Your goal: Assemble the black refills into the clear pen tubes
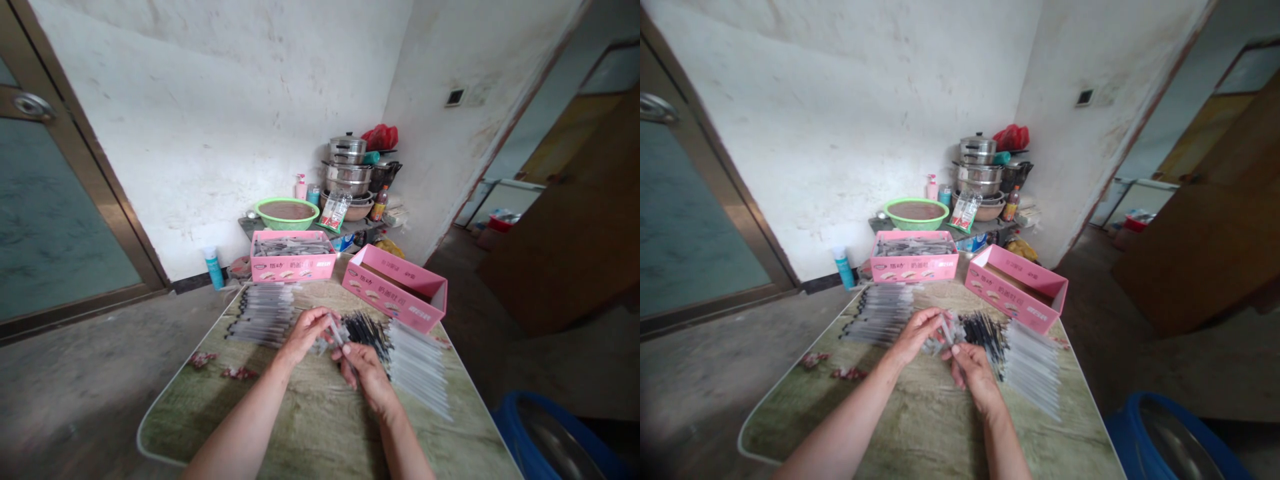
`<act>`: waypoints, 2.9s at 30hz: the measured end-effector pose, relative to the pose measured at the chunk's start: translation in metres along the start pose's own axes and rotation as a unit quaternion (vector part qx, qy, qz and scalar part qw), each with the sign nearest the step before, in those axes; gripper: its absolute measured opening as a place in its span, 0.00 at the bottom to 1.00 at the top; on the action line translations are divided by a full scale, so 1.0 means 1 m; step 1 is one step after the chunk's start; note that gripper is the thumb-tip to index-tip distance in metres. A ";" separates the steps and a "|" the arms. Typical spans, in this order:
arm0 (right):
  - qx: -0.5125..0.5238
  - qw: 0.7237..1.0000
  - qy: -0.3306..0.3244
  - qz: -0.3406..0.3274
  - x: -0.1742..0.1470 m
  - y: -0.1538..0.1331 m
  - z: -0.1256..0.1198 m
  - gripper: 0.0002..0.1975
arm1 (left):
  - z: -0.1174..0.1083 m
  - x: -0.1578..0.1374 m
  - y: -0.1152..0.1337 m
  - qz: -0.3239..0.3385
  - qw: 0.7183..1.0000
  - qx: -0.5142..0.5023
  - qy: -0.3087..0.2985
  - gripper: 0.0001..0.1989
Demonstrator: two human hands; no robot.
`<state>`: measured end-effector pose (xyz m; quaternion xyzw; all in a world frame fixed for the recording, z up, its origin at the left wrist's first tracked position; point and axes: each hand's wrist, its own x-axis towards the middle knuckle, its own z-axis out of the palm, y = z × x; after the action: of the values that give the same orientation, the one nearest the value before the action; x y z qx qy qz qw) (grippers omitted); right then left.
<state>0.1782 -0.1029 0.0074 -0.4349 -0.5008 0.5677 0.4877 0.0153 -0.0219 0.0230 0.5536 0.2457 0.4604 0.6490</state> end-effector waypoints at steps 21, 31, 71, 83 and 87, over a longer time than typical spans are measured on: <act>-0.146 0.986 0.067 -0.043 0.003 0.004 0.007 0.25 | -0.010 0.005 -0.003 -0.019 0.996 -0.001 0.083 0.20; -0.339 0.917 0.163 -0.131 0.003 0.006 0.019 0.26 | -0.011 0.007 -0.011 -0.039 0.990 -0.017 0.133 0.21; -0.173 0.980 0.086 -0.056 0.002 0.000 0.020 0.26 | -0.011 0.006 -0.008 -0.022 0.992 -0.045 0.112 0.21; -0.405 0.880 0.157 -0.194 0.003 -0.002 0.022 0.22 | -0.007 0.009 -0.017 -0.068 0.975 -0.013 0.213 0.24; -0.297 0.935 0.144 -0.131 0.004 -0.002 0.022 0.23 | -0.010 0.008 -0.012 -0.039 0.989 -0.023 0.138 0.22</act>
<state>0.1564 -0.1022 0.0115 -0.5677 -0.6233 0.2551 0.4734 0.0145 -0.0095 0.0106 0.4597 0.3435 0.5127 0.6386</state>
